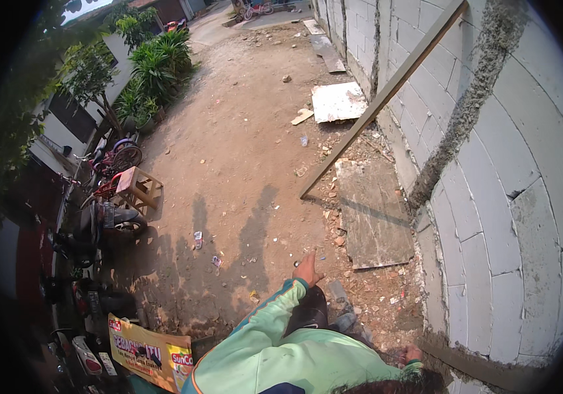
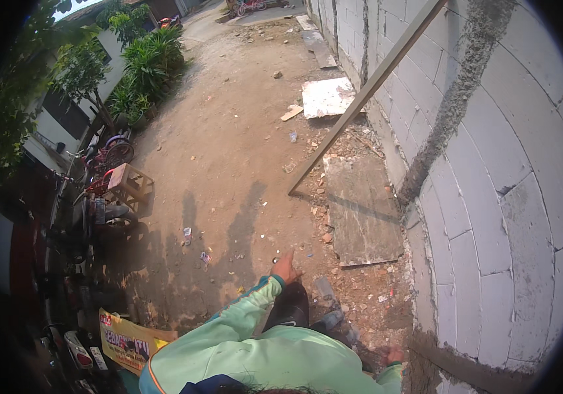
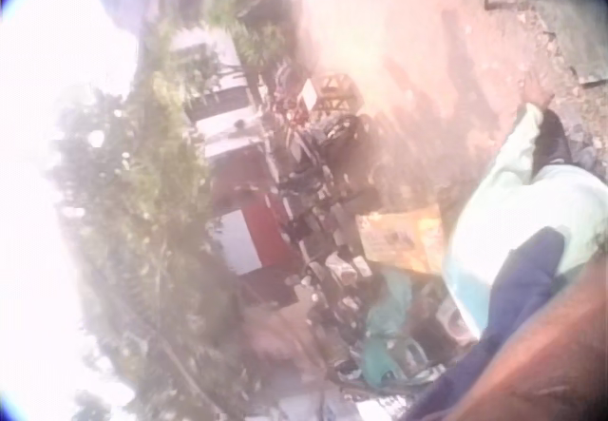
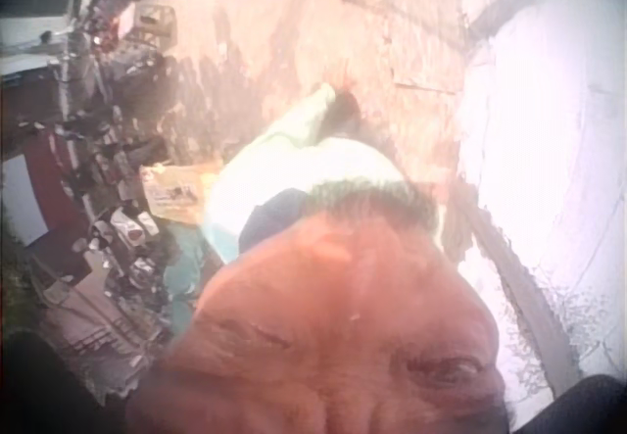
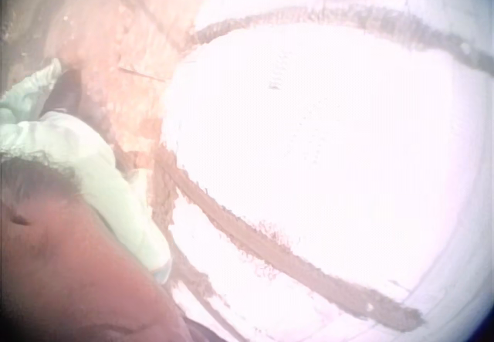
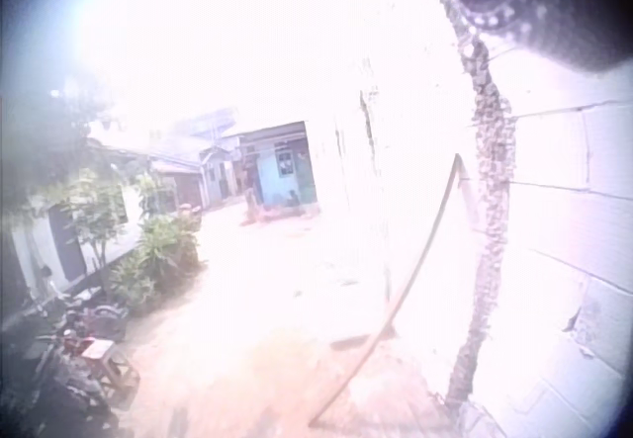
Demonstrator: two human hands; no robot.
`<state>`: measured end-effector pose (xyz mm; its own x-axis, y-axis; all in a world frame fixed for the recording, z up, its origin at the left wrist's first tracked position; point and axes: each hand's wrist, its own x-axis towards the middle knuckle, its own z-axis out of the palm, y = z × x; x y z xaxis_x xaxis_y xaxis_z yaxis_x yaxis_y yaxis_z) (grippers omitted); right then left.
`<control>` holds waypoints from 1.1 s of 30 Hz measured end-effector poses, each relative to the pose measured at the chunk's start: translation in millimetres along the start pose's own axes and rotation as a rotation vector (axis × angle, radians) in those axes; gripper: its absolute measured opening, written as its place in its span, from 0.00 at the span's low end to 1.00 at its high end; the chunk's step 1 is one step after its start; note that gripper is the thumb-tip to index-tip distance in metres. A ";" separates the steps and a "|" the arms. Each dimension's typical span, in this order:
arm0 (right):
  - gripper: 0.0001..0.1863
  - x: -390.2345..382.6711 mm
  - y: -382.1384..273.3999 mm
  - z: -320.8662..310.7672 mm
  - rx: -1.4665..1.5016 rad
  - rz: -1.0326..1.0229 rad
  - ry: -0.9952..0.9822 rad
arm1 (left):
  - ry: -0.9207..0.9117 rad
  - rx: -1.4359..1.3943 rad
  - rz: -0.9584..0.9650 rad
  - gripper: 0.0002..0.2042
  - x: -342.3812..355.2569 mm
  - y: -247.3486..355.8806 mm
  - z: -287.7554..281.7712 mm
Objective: The person scoops cement from a bucket using a trowel and applies it to a block wall. They smooth the cement along the wall's surface and use a long metal rod to level the applied material.
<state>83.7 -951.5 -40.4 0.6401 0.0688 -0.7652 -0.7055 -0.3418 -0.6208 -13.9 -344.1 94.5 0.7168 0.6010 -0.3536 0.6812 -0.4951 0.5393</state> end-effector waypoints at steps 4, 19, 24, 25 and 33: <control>0.07 -15.5 -20.0 59.1 0.235 0.114 0.155 | 0.165 -0.130 0.387 0.51 133.6 87.4 -32.4; 0.20 -180.3 67.9 408.6 -0.931 0.233 0.103 | 0.295 -0.270 0.848 0.48 651.1 346.3 -178.0; 0.17 -175.3 58.4 536.9 -0.796 0.396 0.233 | 0.142 -0.381 0.795 0.32 653.0 384.6 -200.3; 0.17 -178.5 65.6 552.7 -0.810 0.430 0.248 | 0.152 -0.385 0.805 0.32 644.6 375.0 -205.9; 0.23 -144.3 -70.0 502.0 0.348 0.336 1.019 | -0.509 -0.551 1.050 0.29 450.2 315.6 -154.1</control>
<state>-112.0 -467.0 28.0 0.2393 -0.8292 -0.5052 -0.8330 0.0920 -0.5455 500.8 -133.0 223.2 0.9275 -0.2823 0.2451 -0.3037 -0.1866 0.9343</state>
